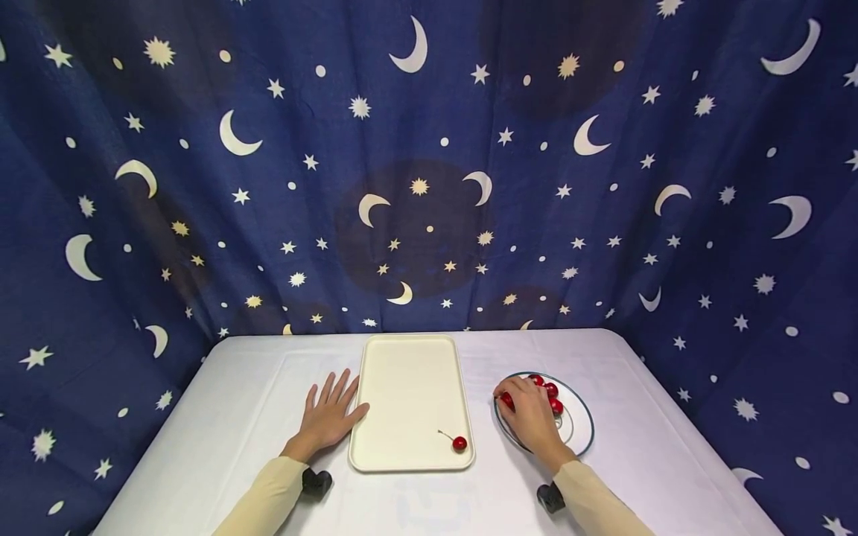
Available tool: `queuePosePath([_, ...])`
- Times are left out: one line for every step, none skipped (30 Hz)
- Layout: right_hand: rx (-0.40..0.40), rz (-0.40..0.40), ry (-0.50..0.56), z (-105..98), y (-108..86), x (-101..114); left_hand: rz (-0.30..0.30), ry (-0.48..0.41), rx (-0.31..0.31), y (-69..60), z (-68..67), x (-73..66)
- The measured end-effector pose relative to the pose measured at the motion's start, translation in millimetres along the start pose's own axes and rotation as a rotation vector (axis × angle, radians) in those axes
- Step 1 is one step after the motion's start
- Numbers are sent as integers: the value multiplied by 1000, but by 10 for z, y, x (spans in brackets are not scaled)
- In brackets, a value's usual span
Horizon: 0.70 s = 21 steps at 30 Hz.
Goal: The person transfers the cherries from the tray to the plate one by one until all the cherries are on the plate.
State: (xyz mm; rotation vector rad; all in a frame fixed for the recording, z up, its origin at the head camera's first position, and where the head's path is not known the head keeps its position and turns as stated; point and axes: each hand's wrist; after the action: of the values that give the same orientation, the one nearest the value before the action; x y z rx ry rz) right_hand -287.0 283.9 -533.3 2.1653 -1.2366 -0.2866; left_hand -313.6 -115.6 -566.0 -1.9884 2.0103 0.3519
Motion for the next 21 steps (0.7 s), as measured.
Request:
queuePosePath([4, 4, -7, -2, 1, 1, 0, 3, 1, 4, 3, 2])
queuePosePath([9, 11, -8, -3, 3, 0, 1, 3, -1, 7, 5, 3])
queuePosePath([15, 18, -10, -4, 4, -1, 2, 5, -2, 10, 8, 5])
queuePosePath([18, 24, -8, -5, 3, -2, 2, 6, -3, 13, 12, 6])
queuePosePath([23, 32, -9, -5, 1, -3, 1, 9, -4, 14, 16, 7])
queuePosePath([26, 37, -11, -4, -4, 0, 1, 10, -5, 14, 20, 9])
queuePosePath([26, 39, -14, -4, -4, 2, 0, 10, -6, 17, 22, 9])
queuePosePath([24, 44, -14, -3, -6, 4, 1, 11, -8, 18, 25, 10])
queuePosePath([19, 45, -18, -1, -11, 7, 0, 16, -7, 19, 28, 11])
queuePosePath([12, 47, -21, 0, -17, 12, 0, 17, -6, 19, 31, 11])
queuePosePath([2, 48, -24, 4, -22, 17, 1, 18, -4, 19, 33, 11])
queuePosePath([-11, 49, -23, 4, -24, 25, 4, 16, -5, 17, 37, 12])
queuePosePath([-25, 49, -19, 4, -23, 31, 5, 17, -4, 18, 39, 12])
queuePosePath([-40, 48, -13, 7, -21, 37, 7, 17, -5, 18, 41, 12])
queuePosePath([-54, 43, -7, 11, -16, 42, 6, 20, -5, 19, 41, 11])
queuePosePath([-68, 38, 0, 13, -8, 49, 7, 18, -6, 22, 43, 12])
queuePosePath([-80, 30, 8, 16, 0, 54, 7, 19, -7, 25, 44, 13])
queuePosePath([-88, 19, 16, 20, 9, 61, 7, 19, -8, 30, 45, 14])
queuePosePath([-94, 8, 24, 24, 16, 68, 5, 22, -8, 36, 44, 15])
queuePosePath([-98, -6, 33, 30, 22, 76, 3, 24, -8, 42, 45, 18])
queuePosePath([-99, -19, 39, 35, 27, 86, 0, 31, -5, 48, 46, 20])
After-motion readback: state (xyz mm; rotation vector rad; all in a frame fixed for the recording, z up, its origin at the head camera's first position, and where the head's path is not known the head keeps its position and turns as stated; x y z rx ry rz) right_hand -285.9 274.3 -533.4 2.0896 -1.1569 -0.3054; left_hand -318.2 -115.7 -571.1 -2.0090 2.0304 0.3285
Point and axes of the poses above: each hand's wrist, its own y-axis towards the middle knuckle, its own z-axis out of the palm, x = y × z, and after that the axes turned 11 degrees about -z, right-handed
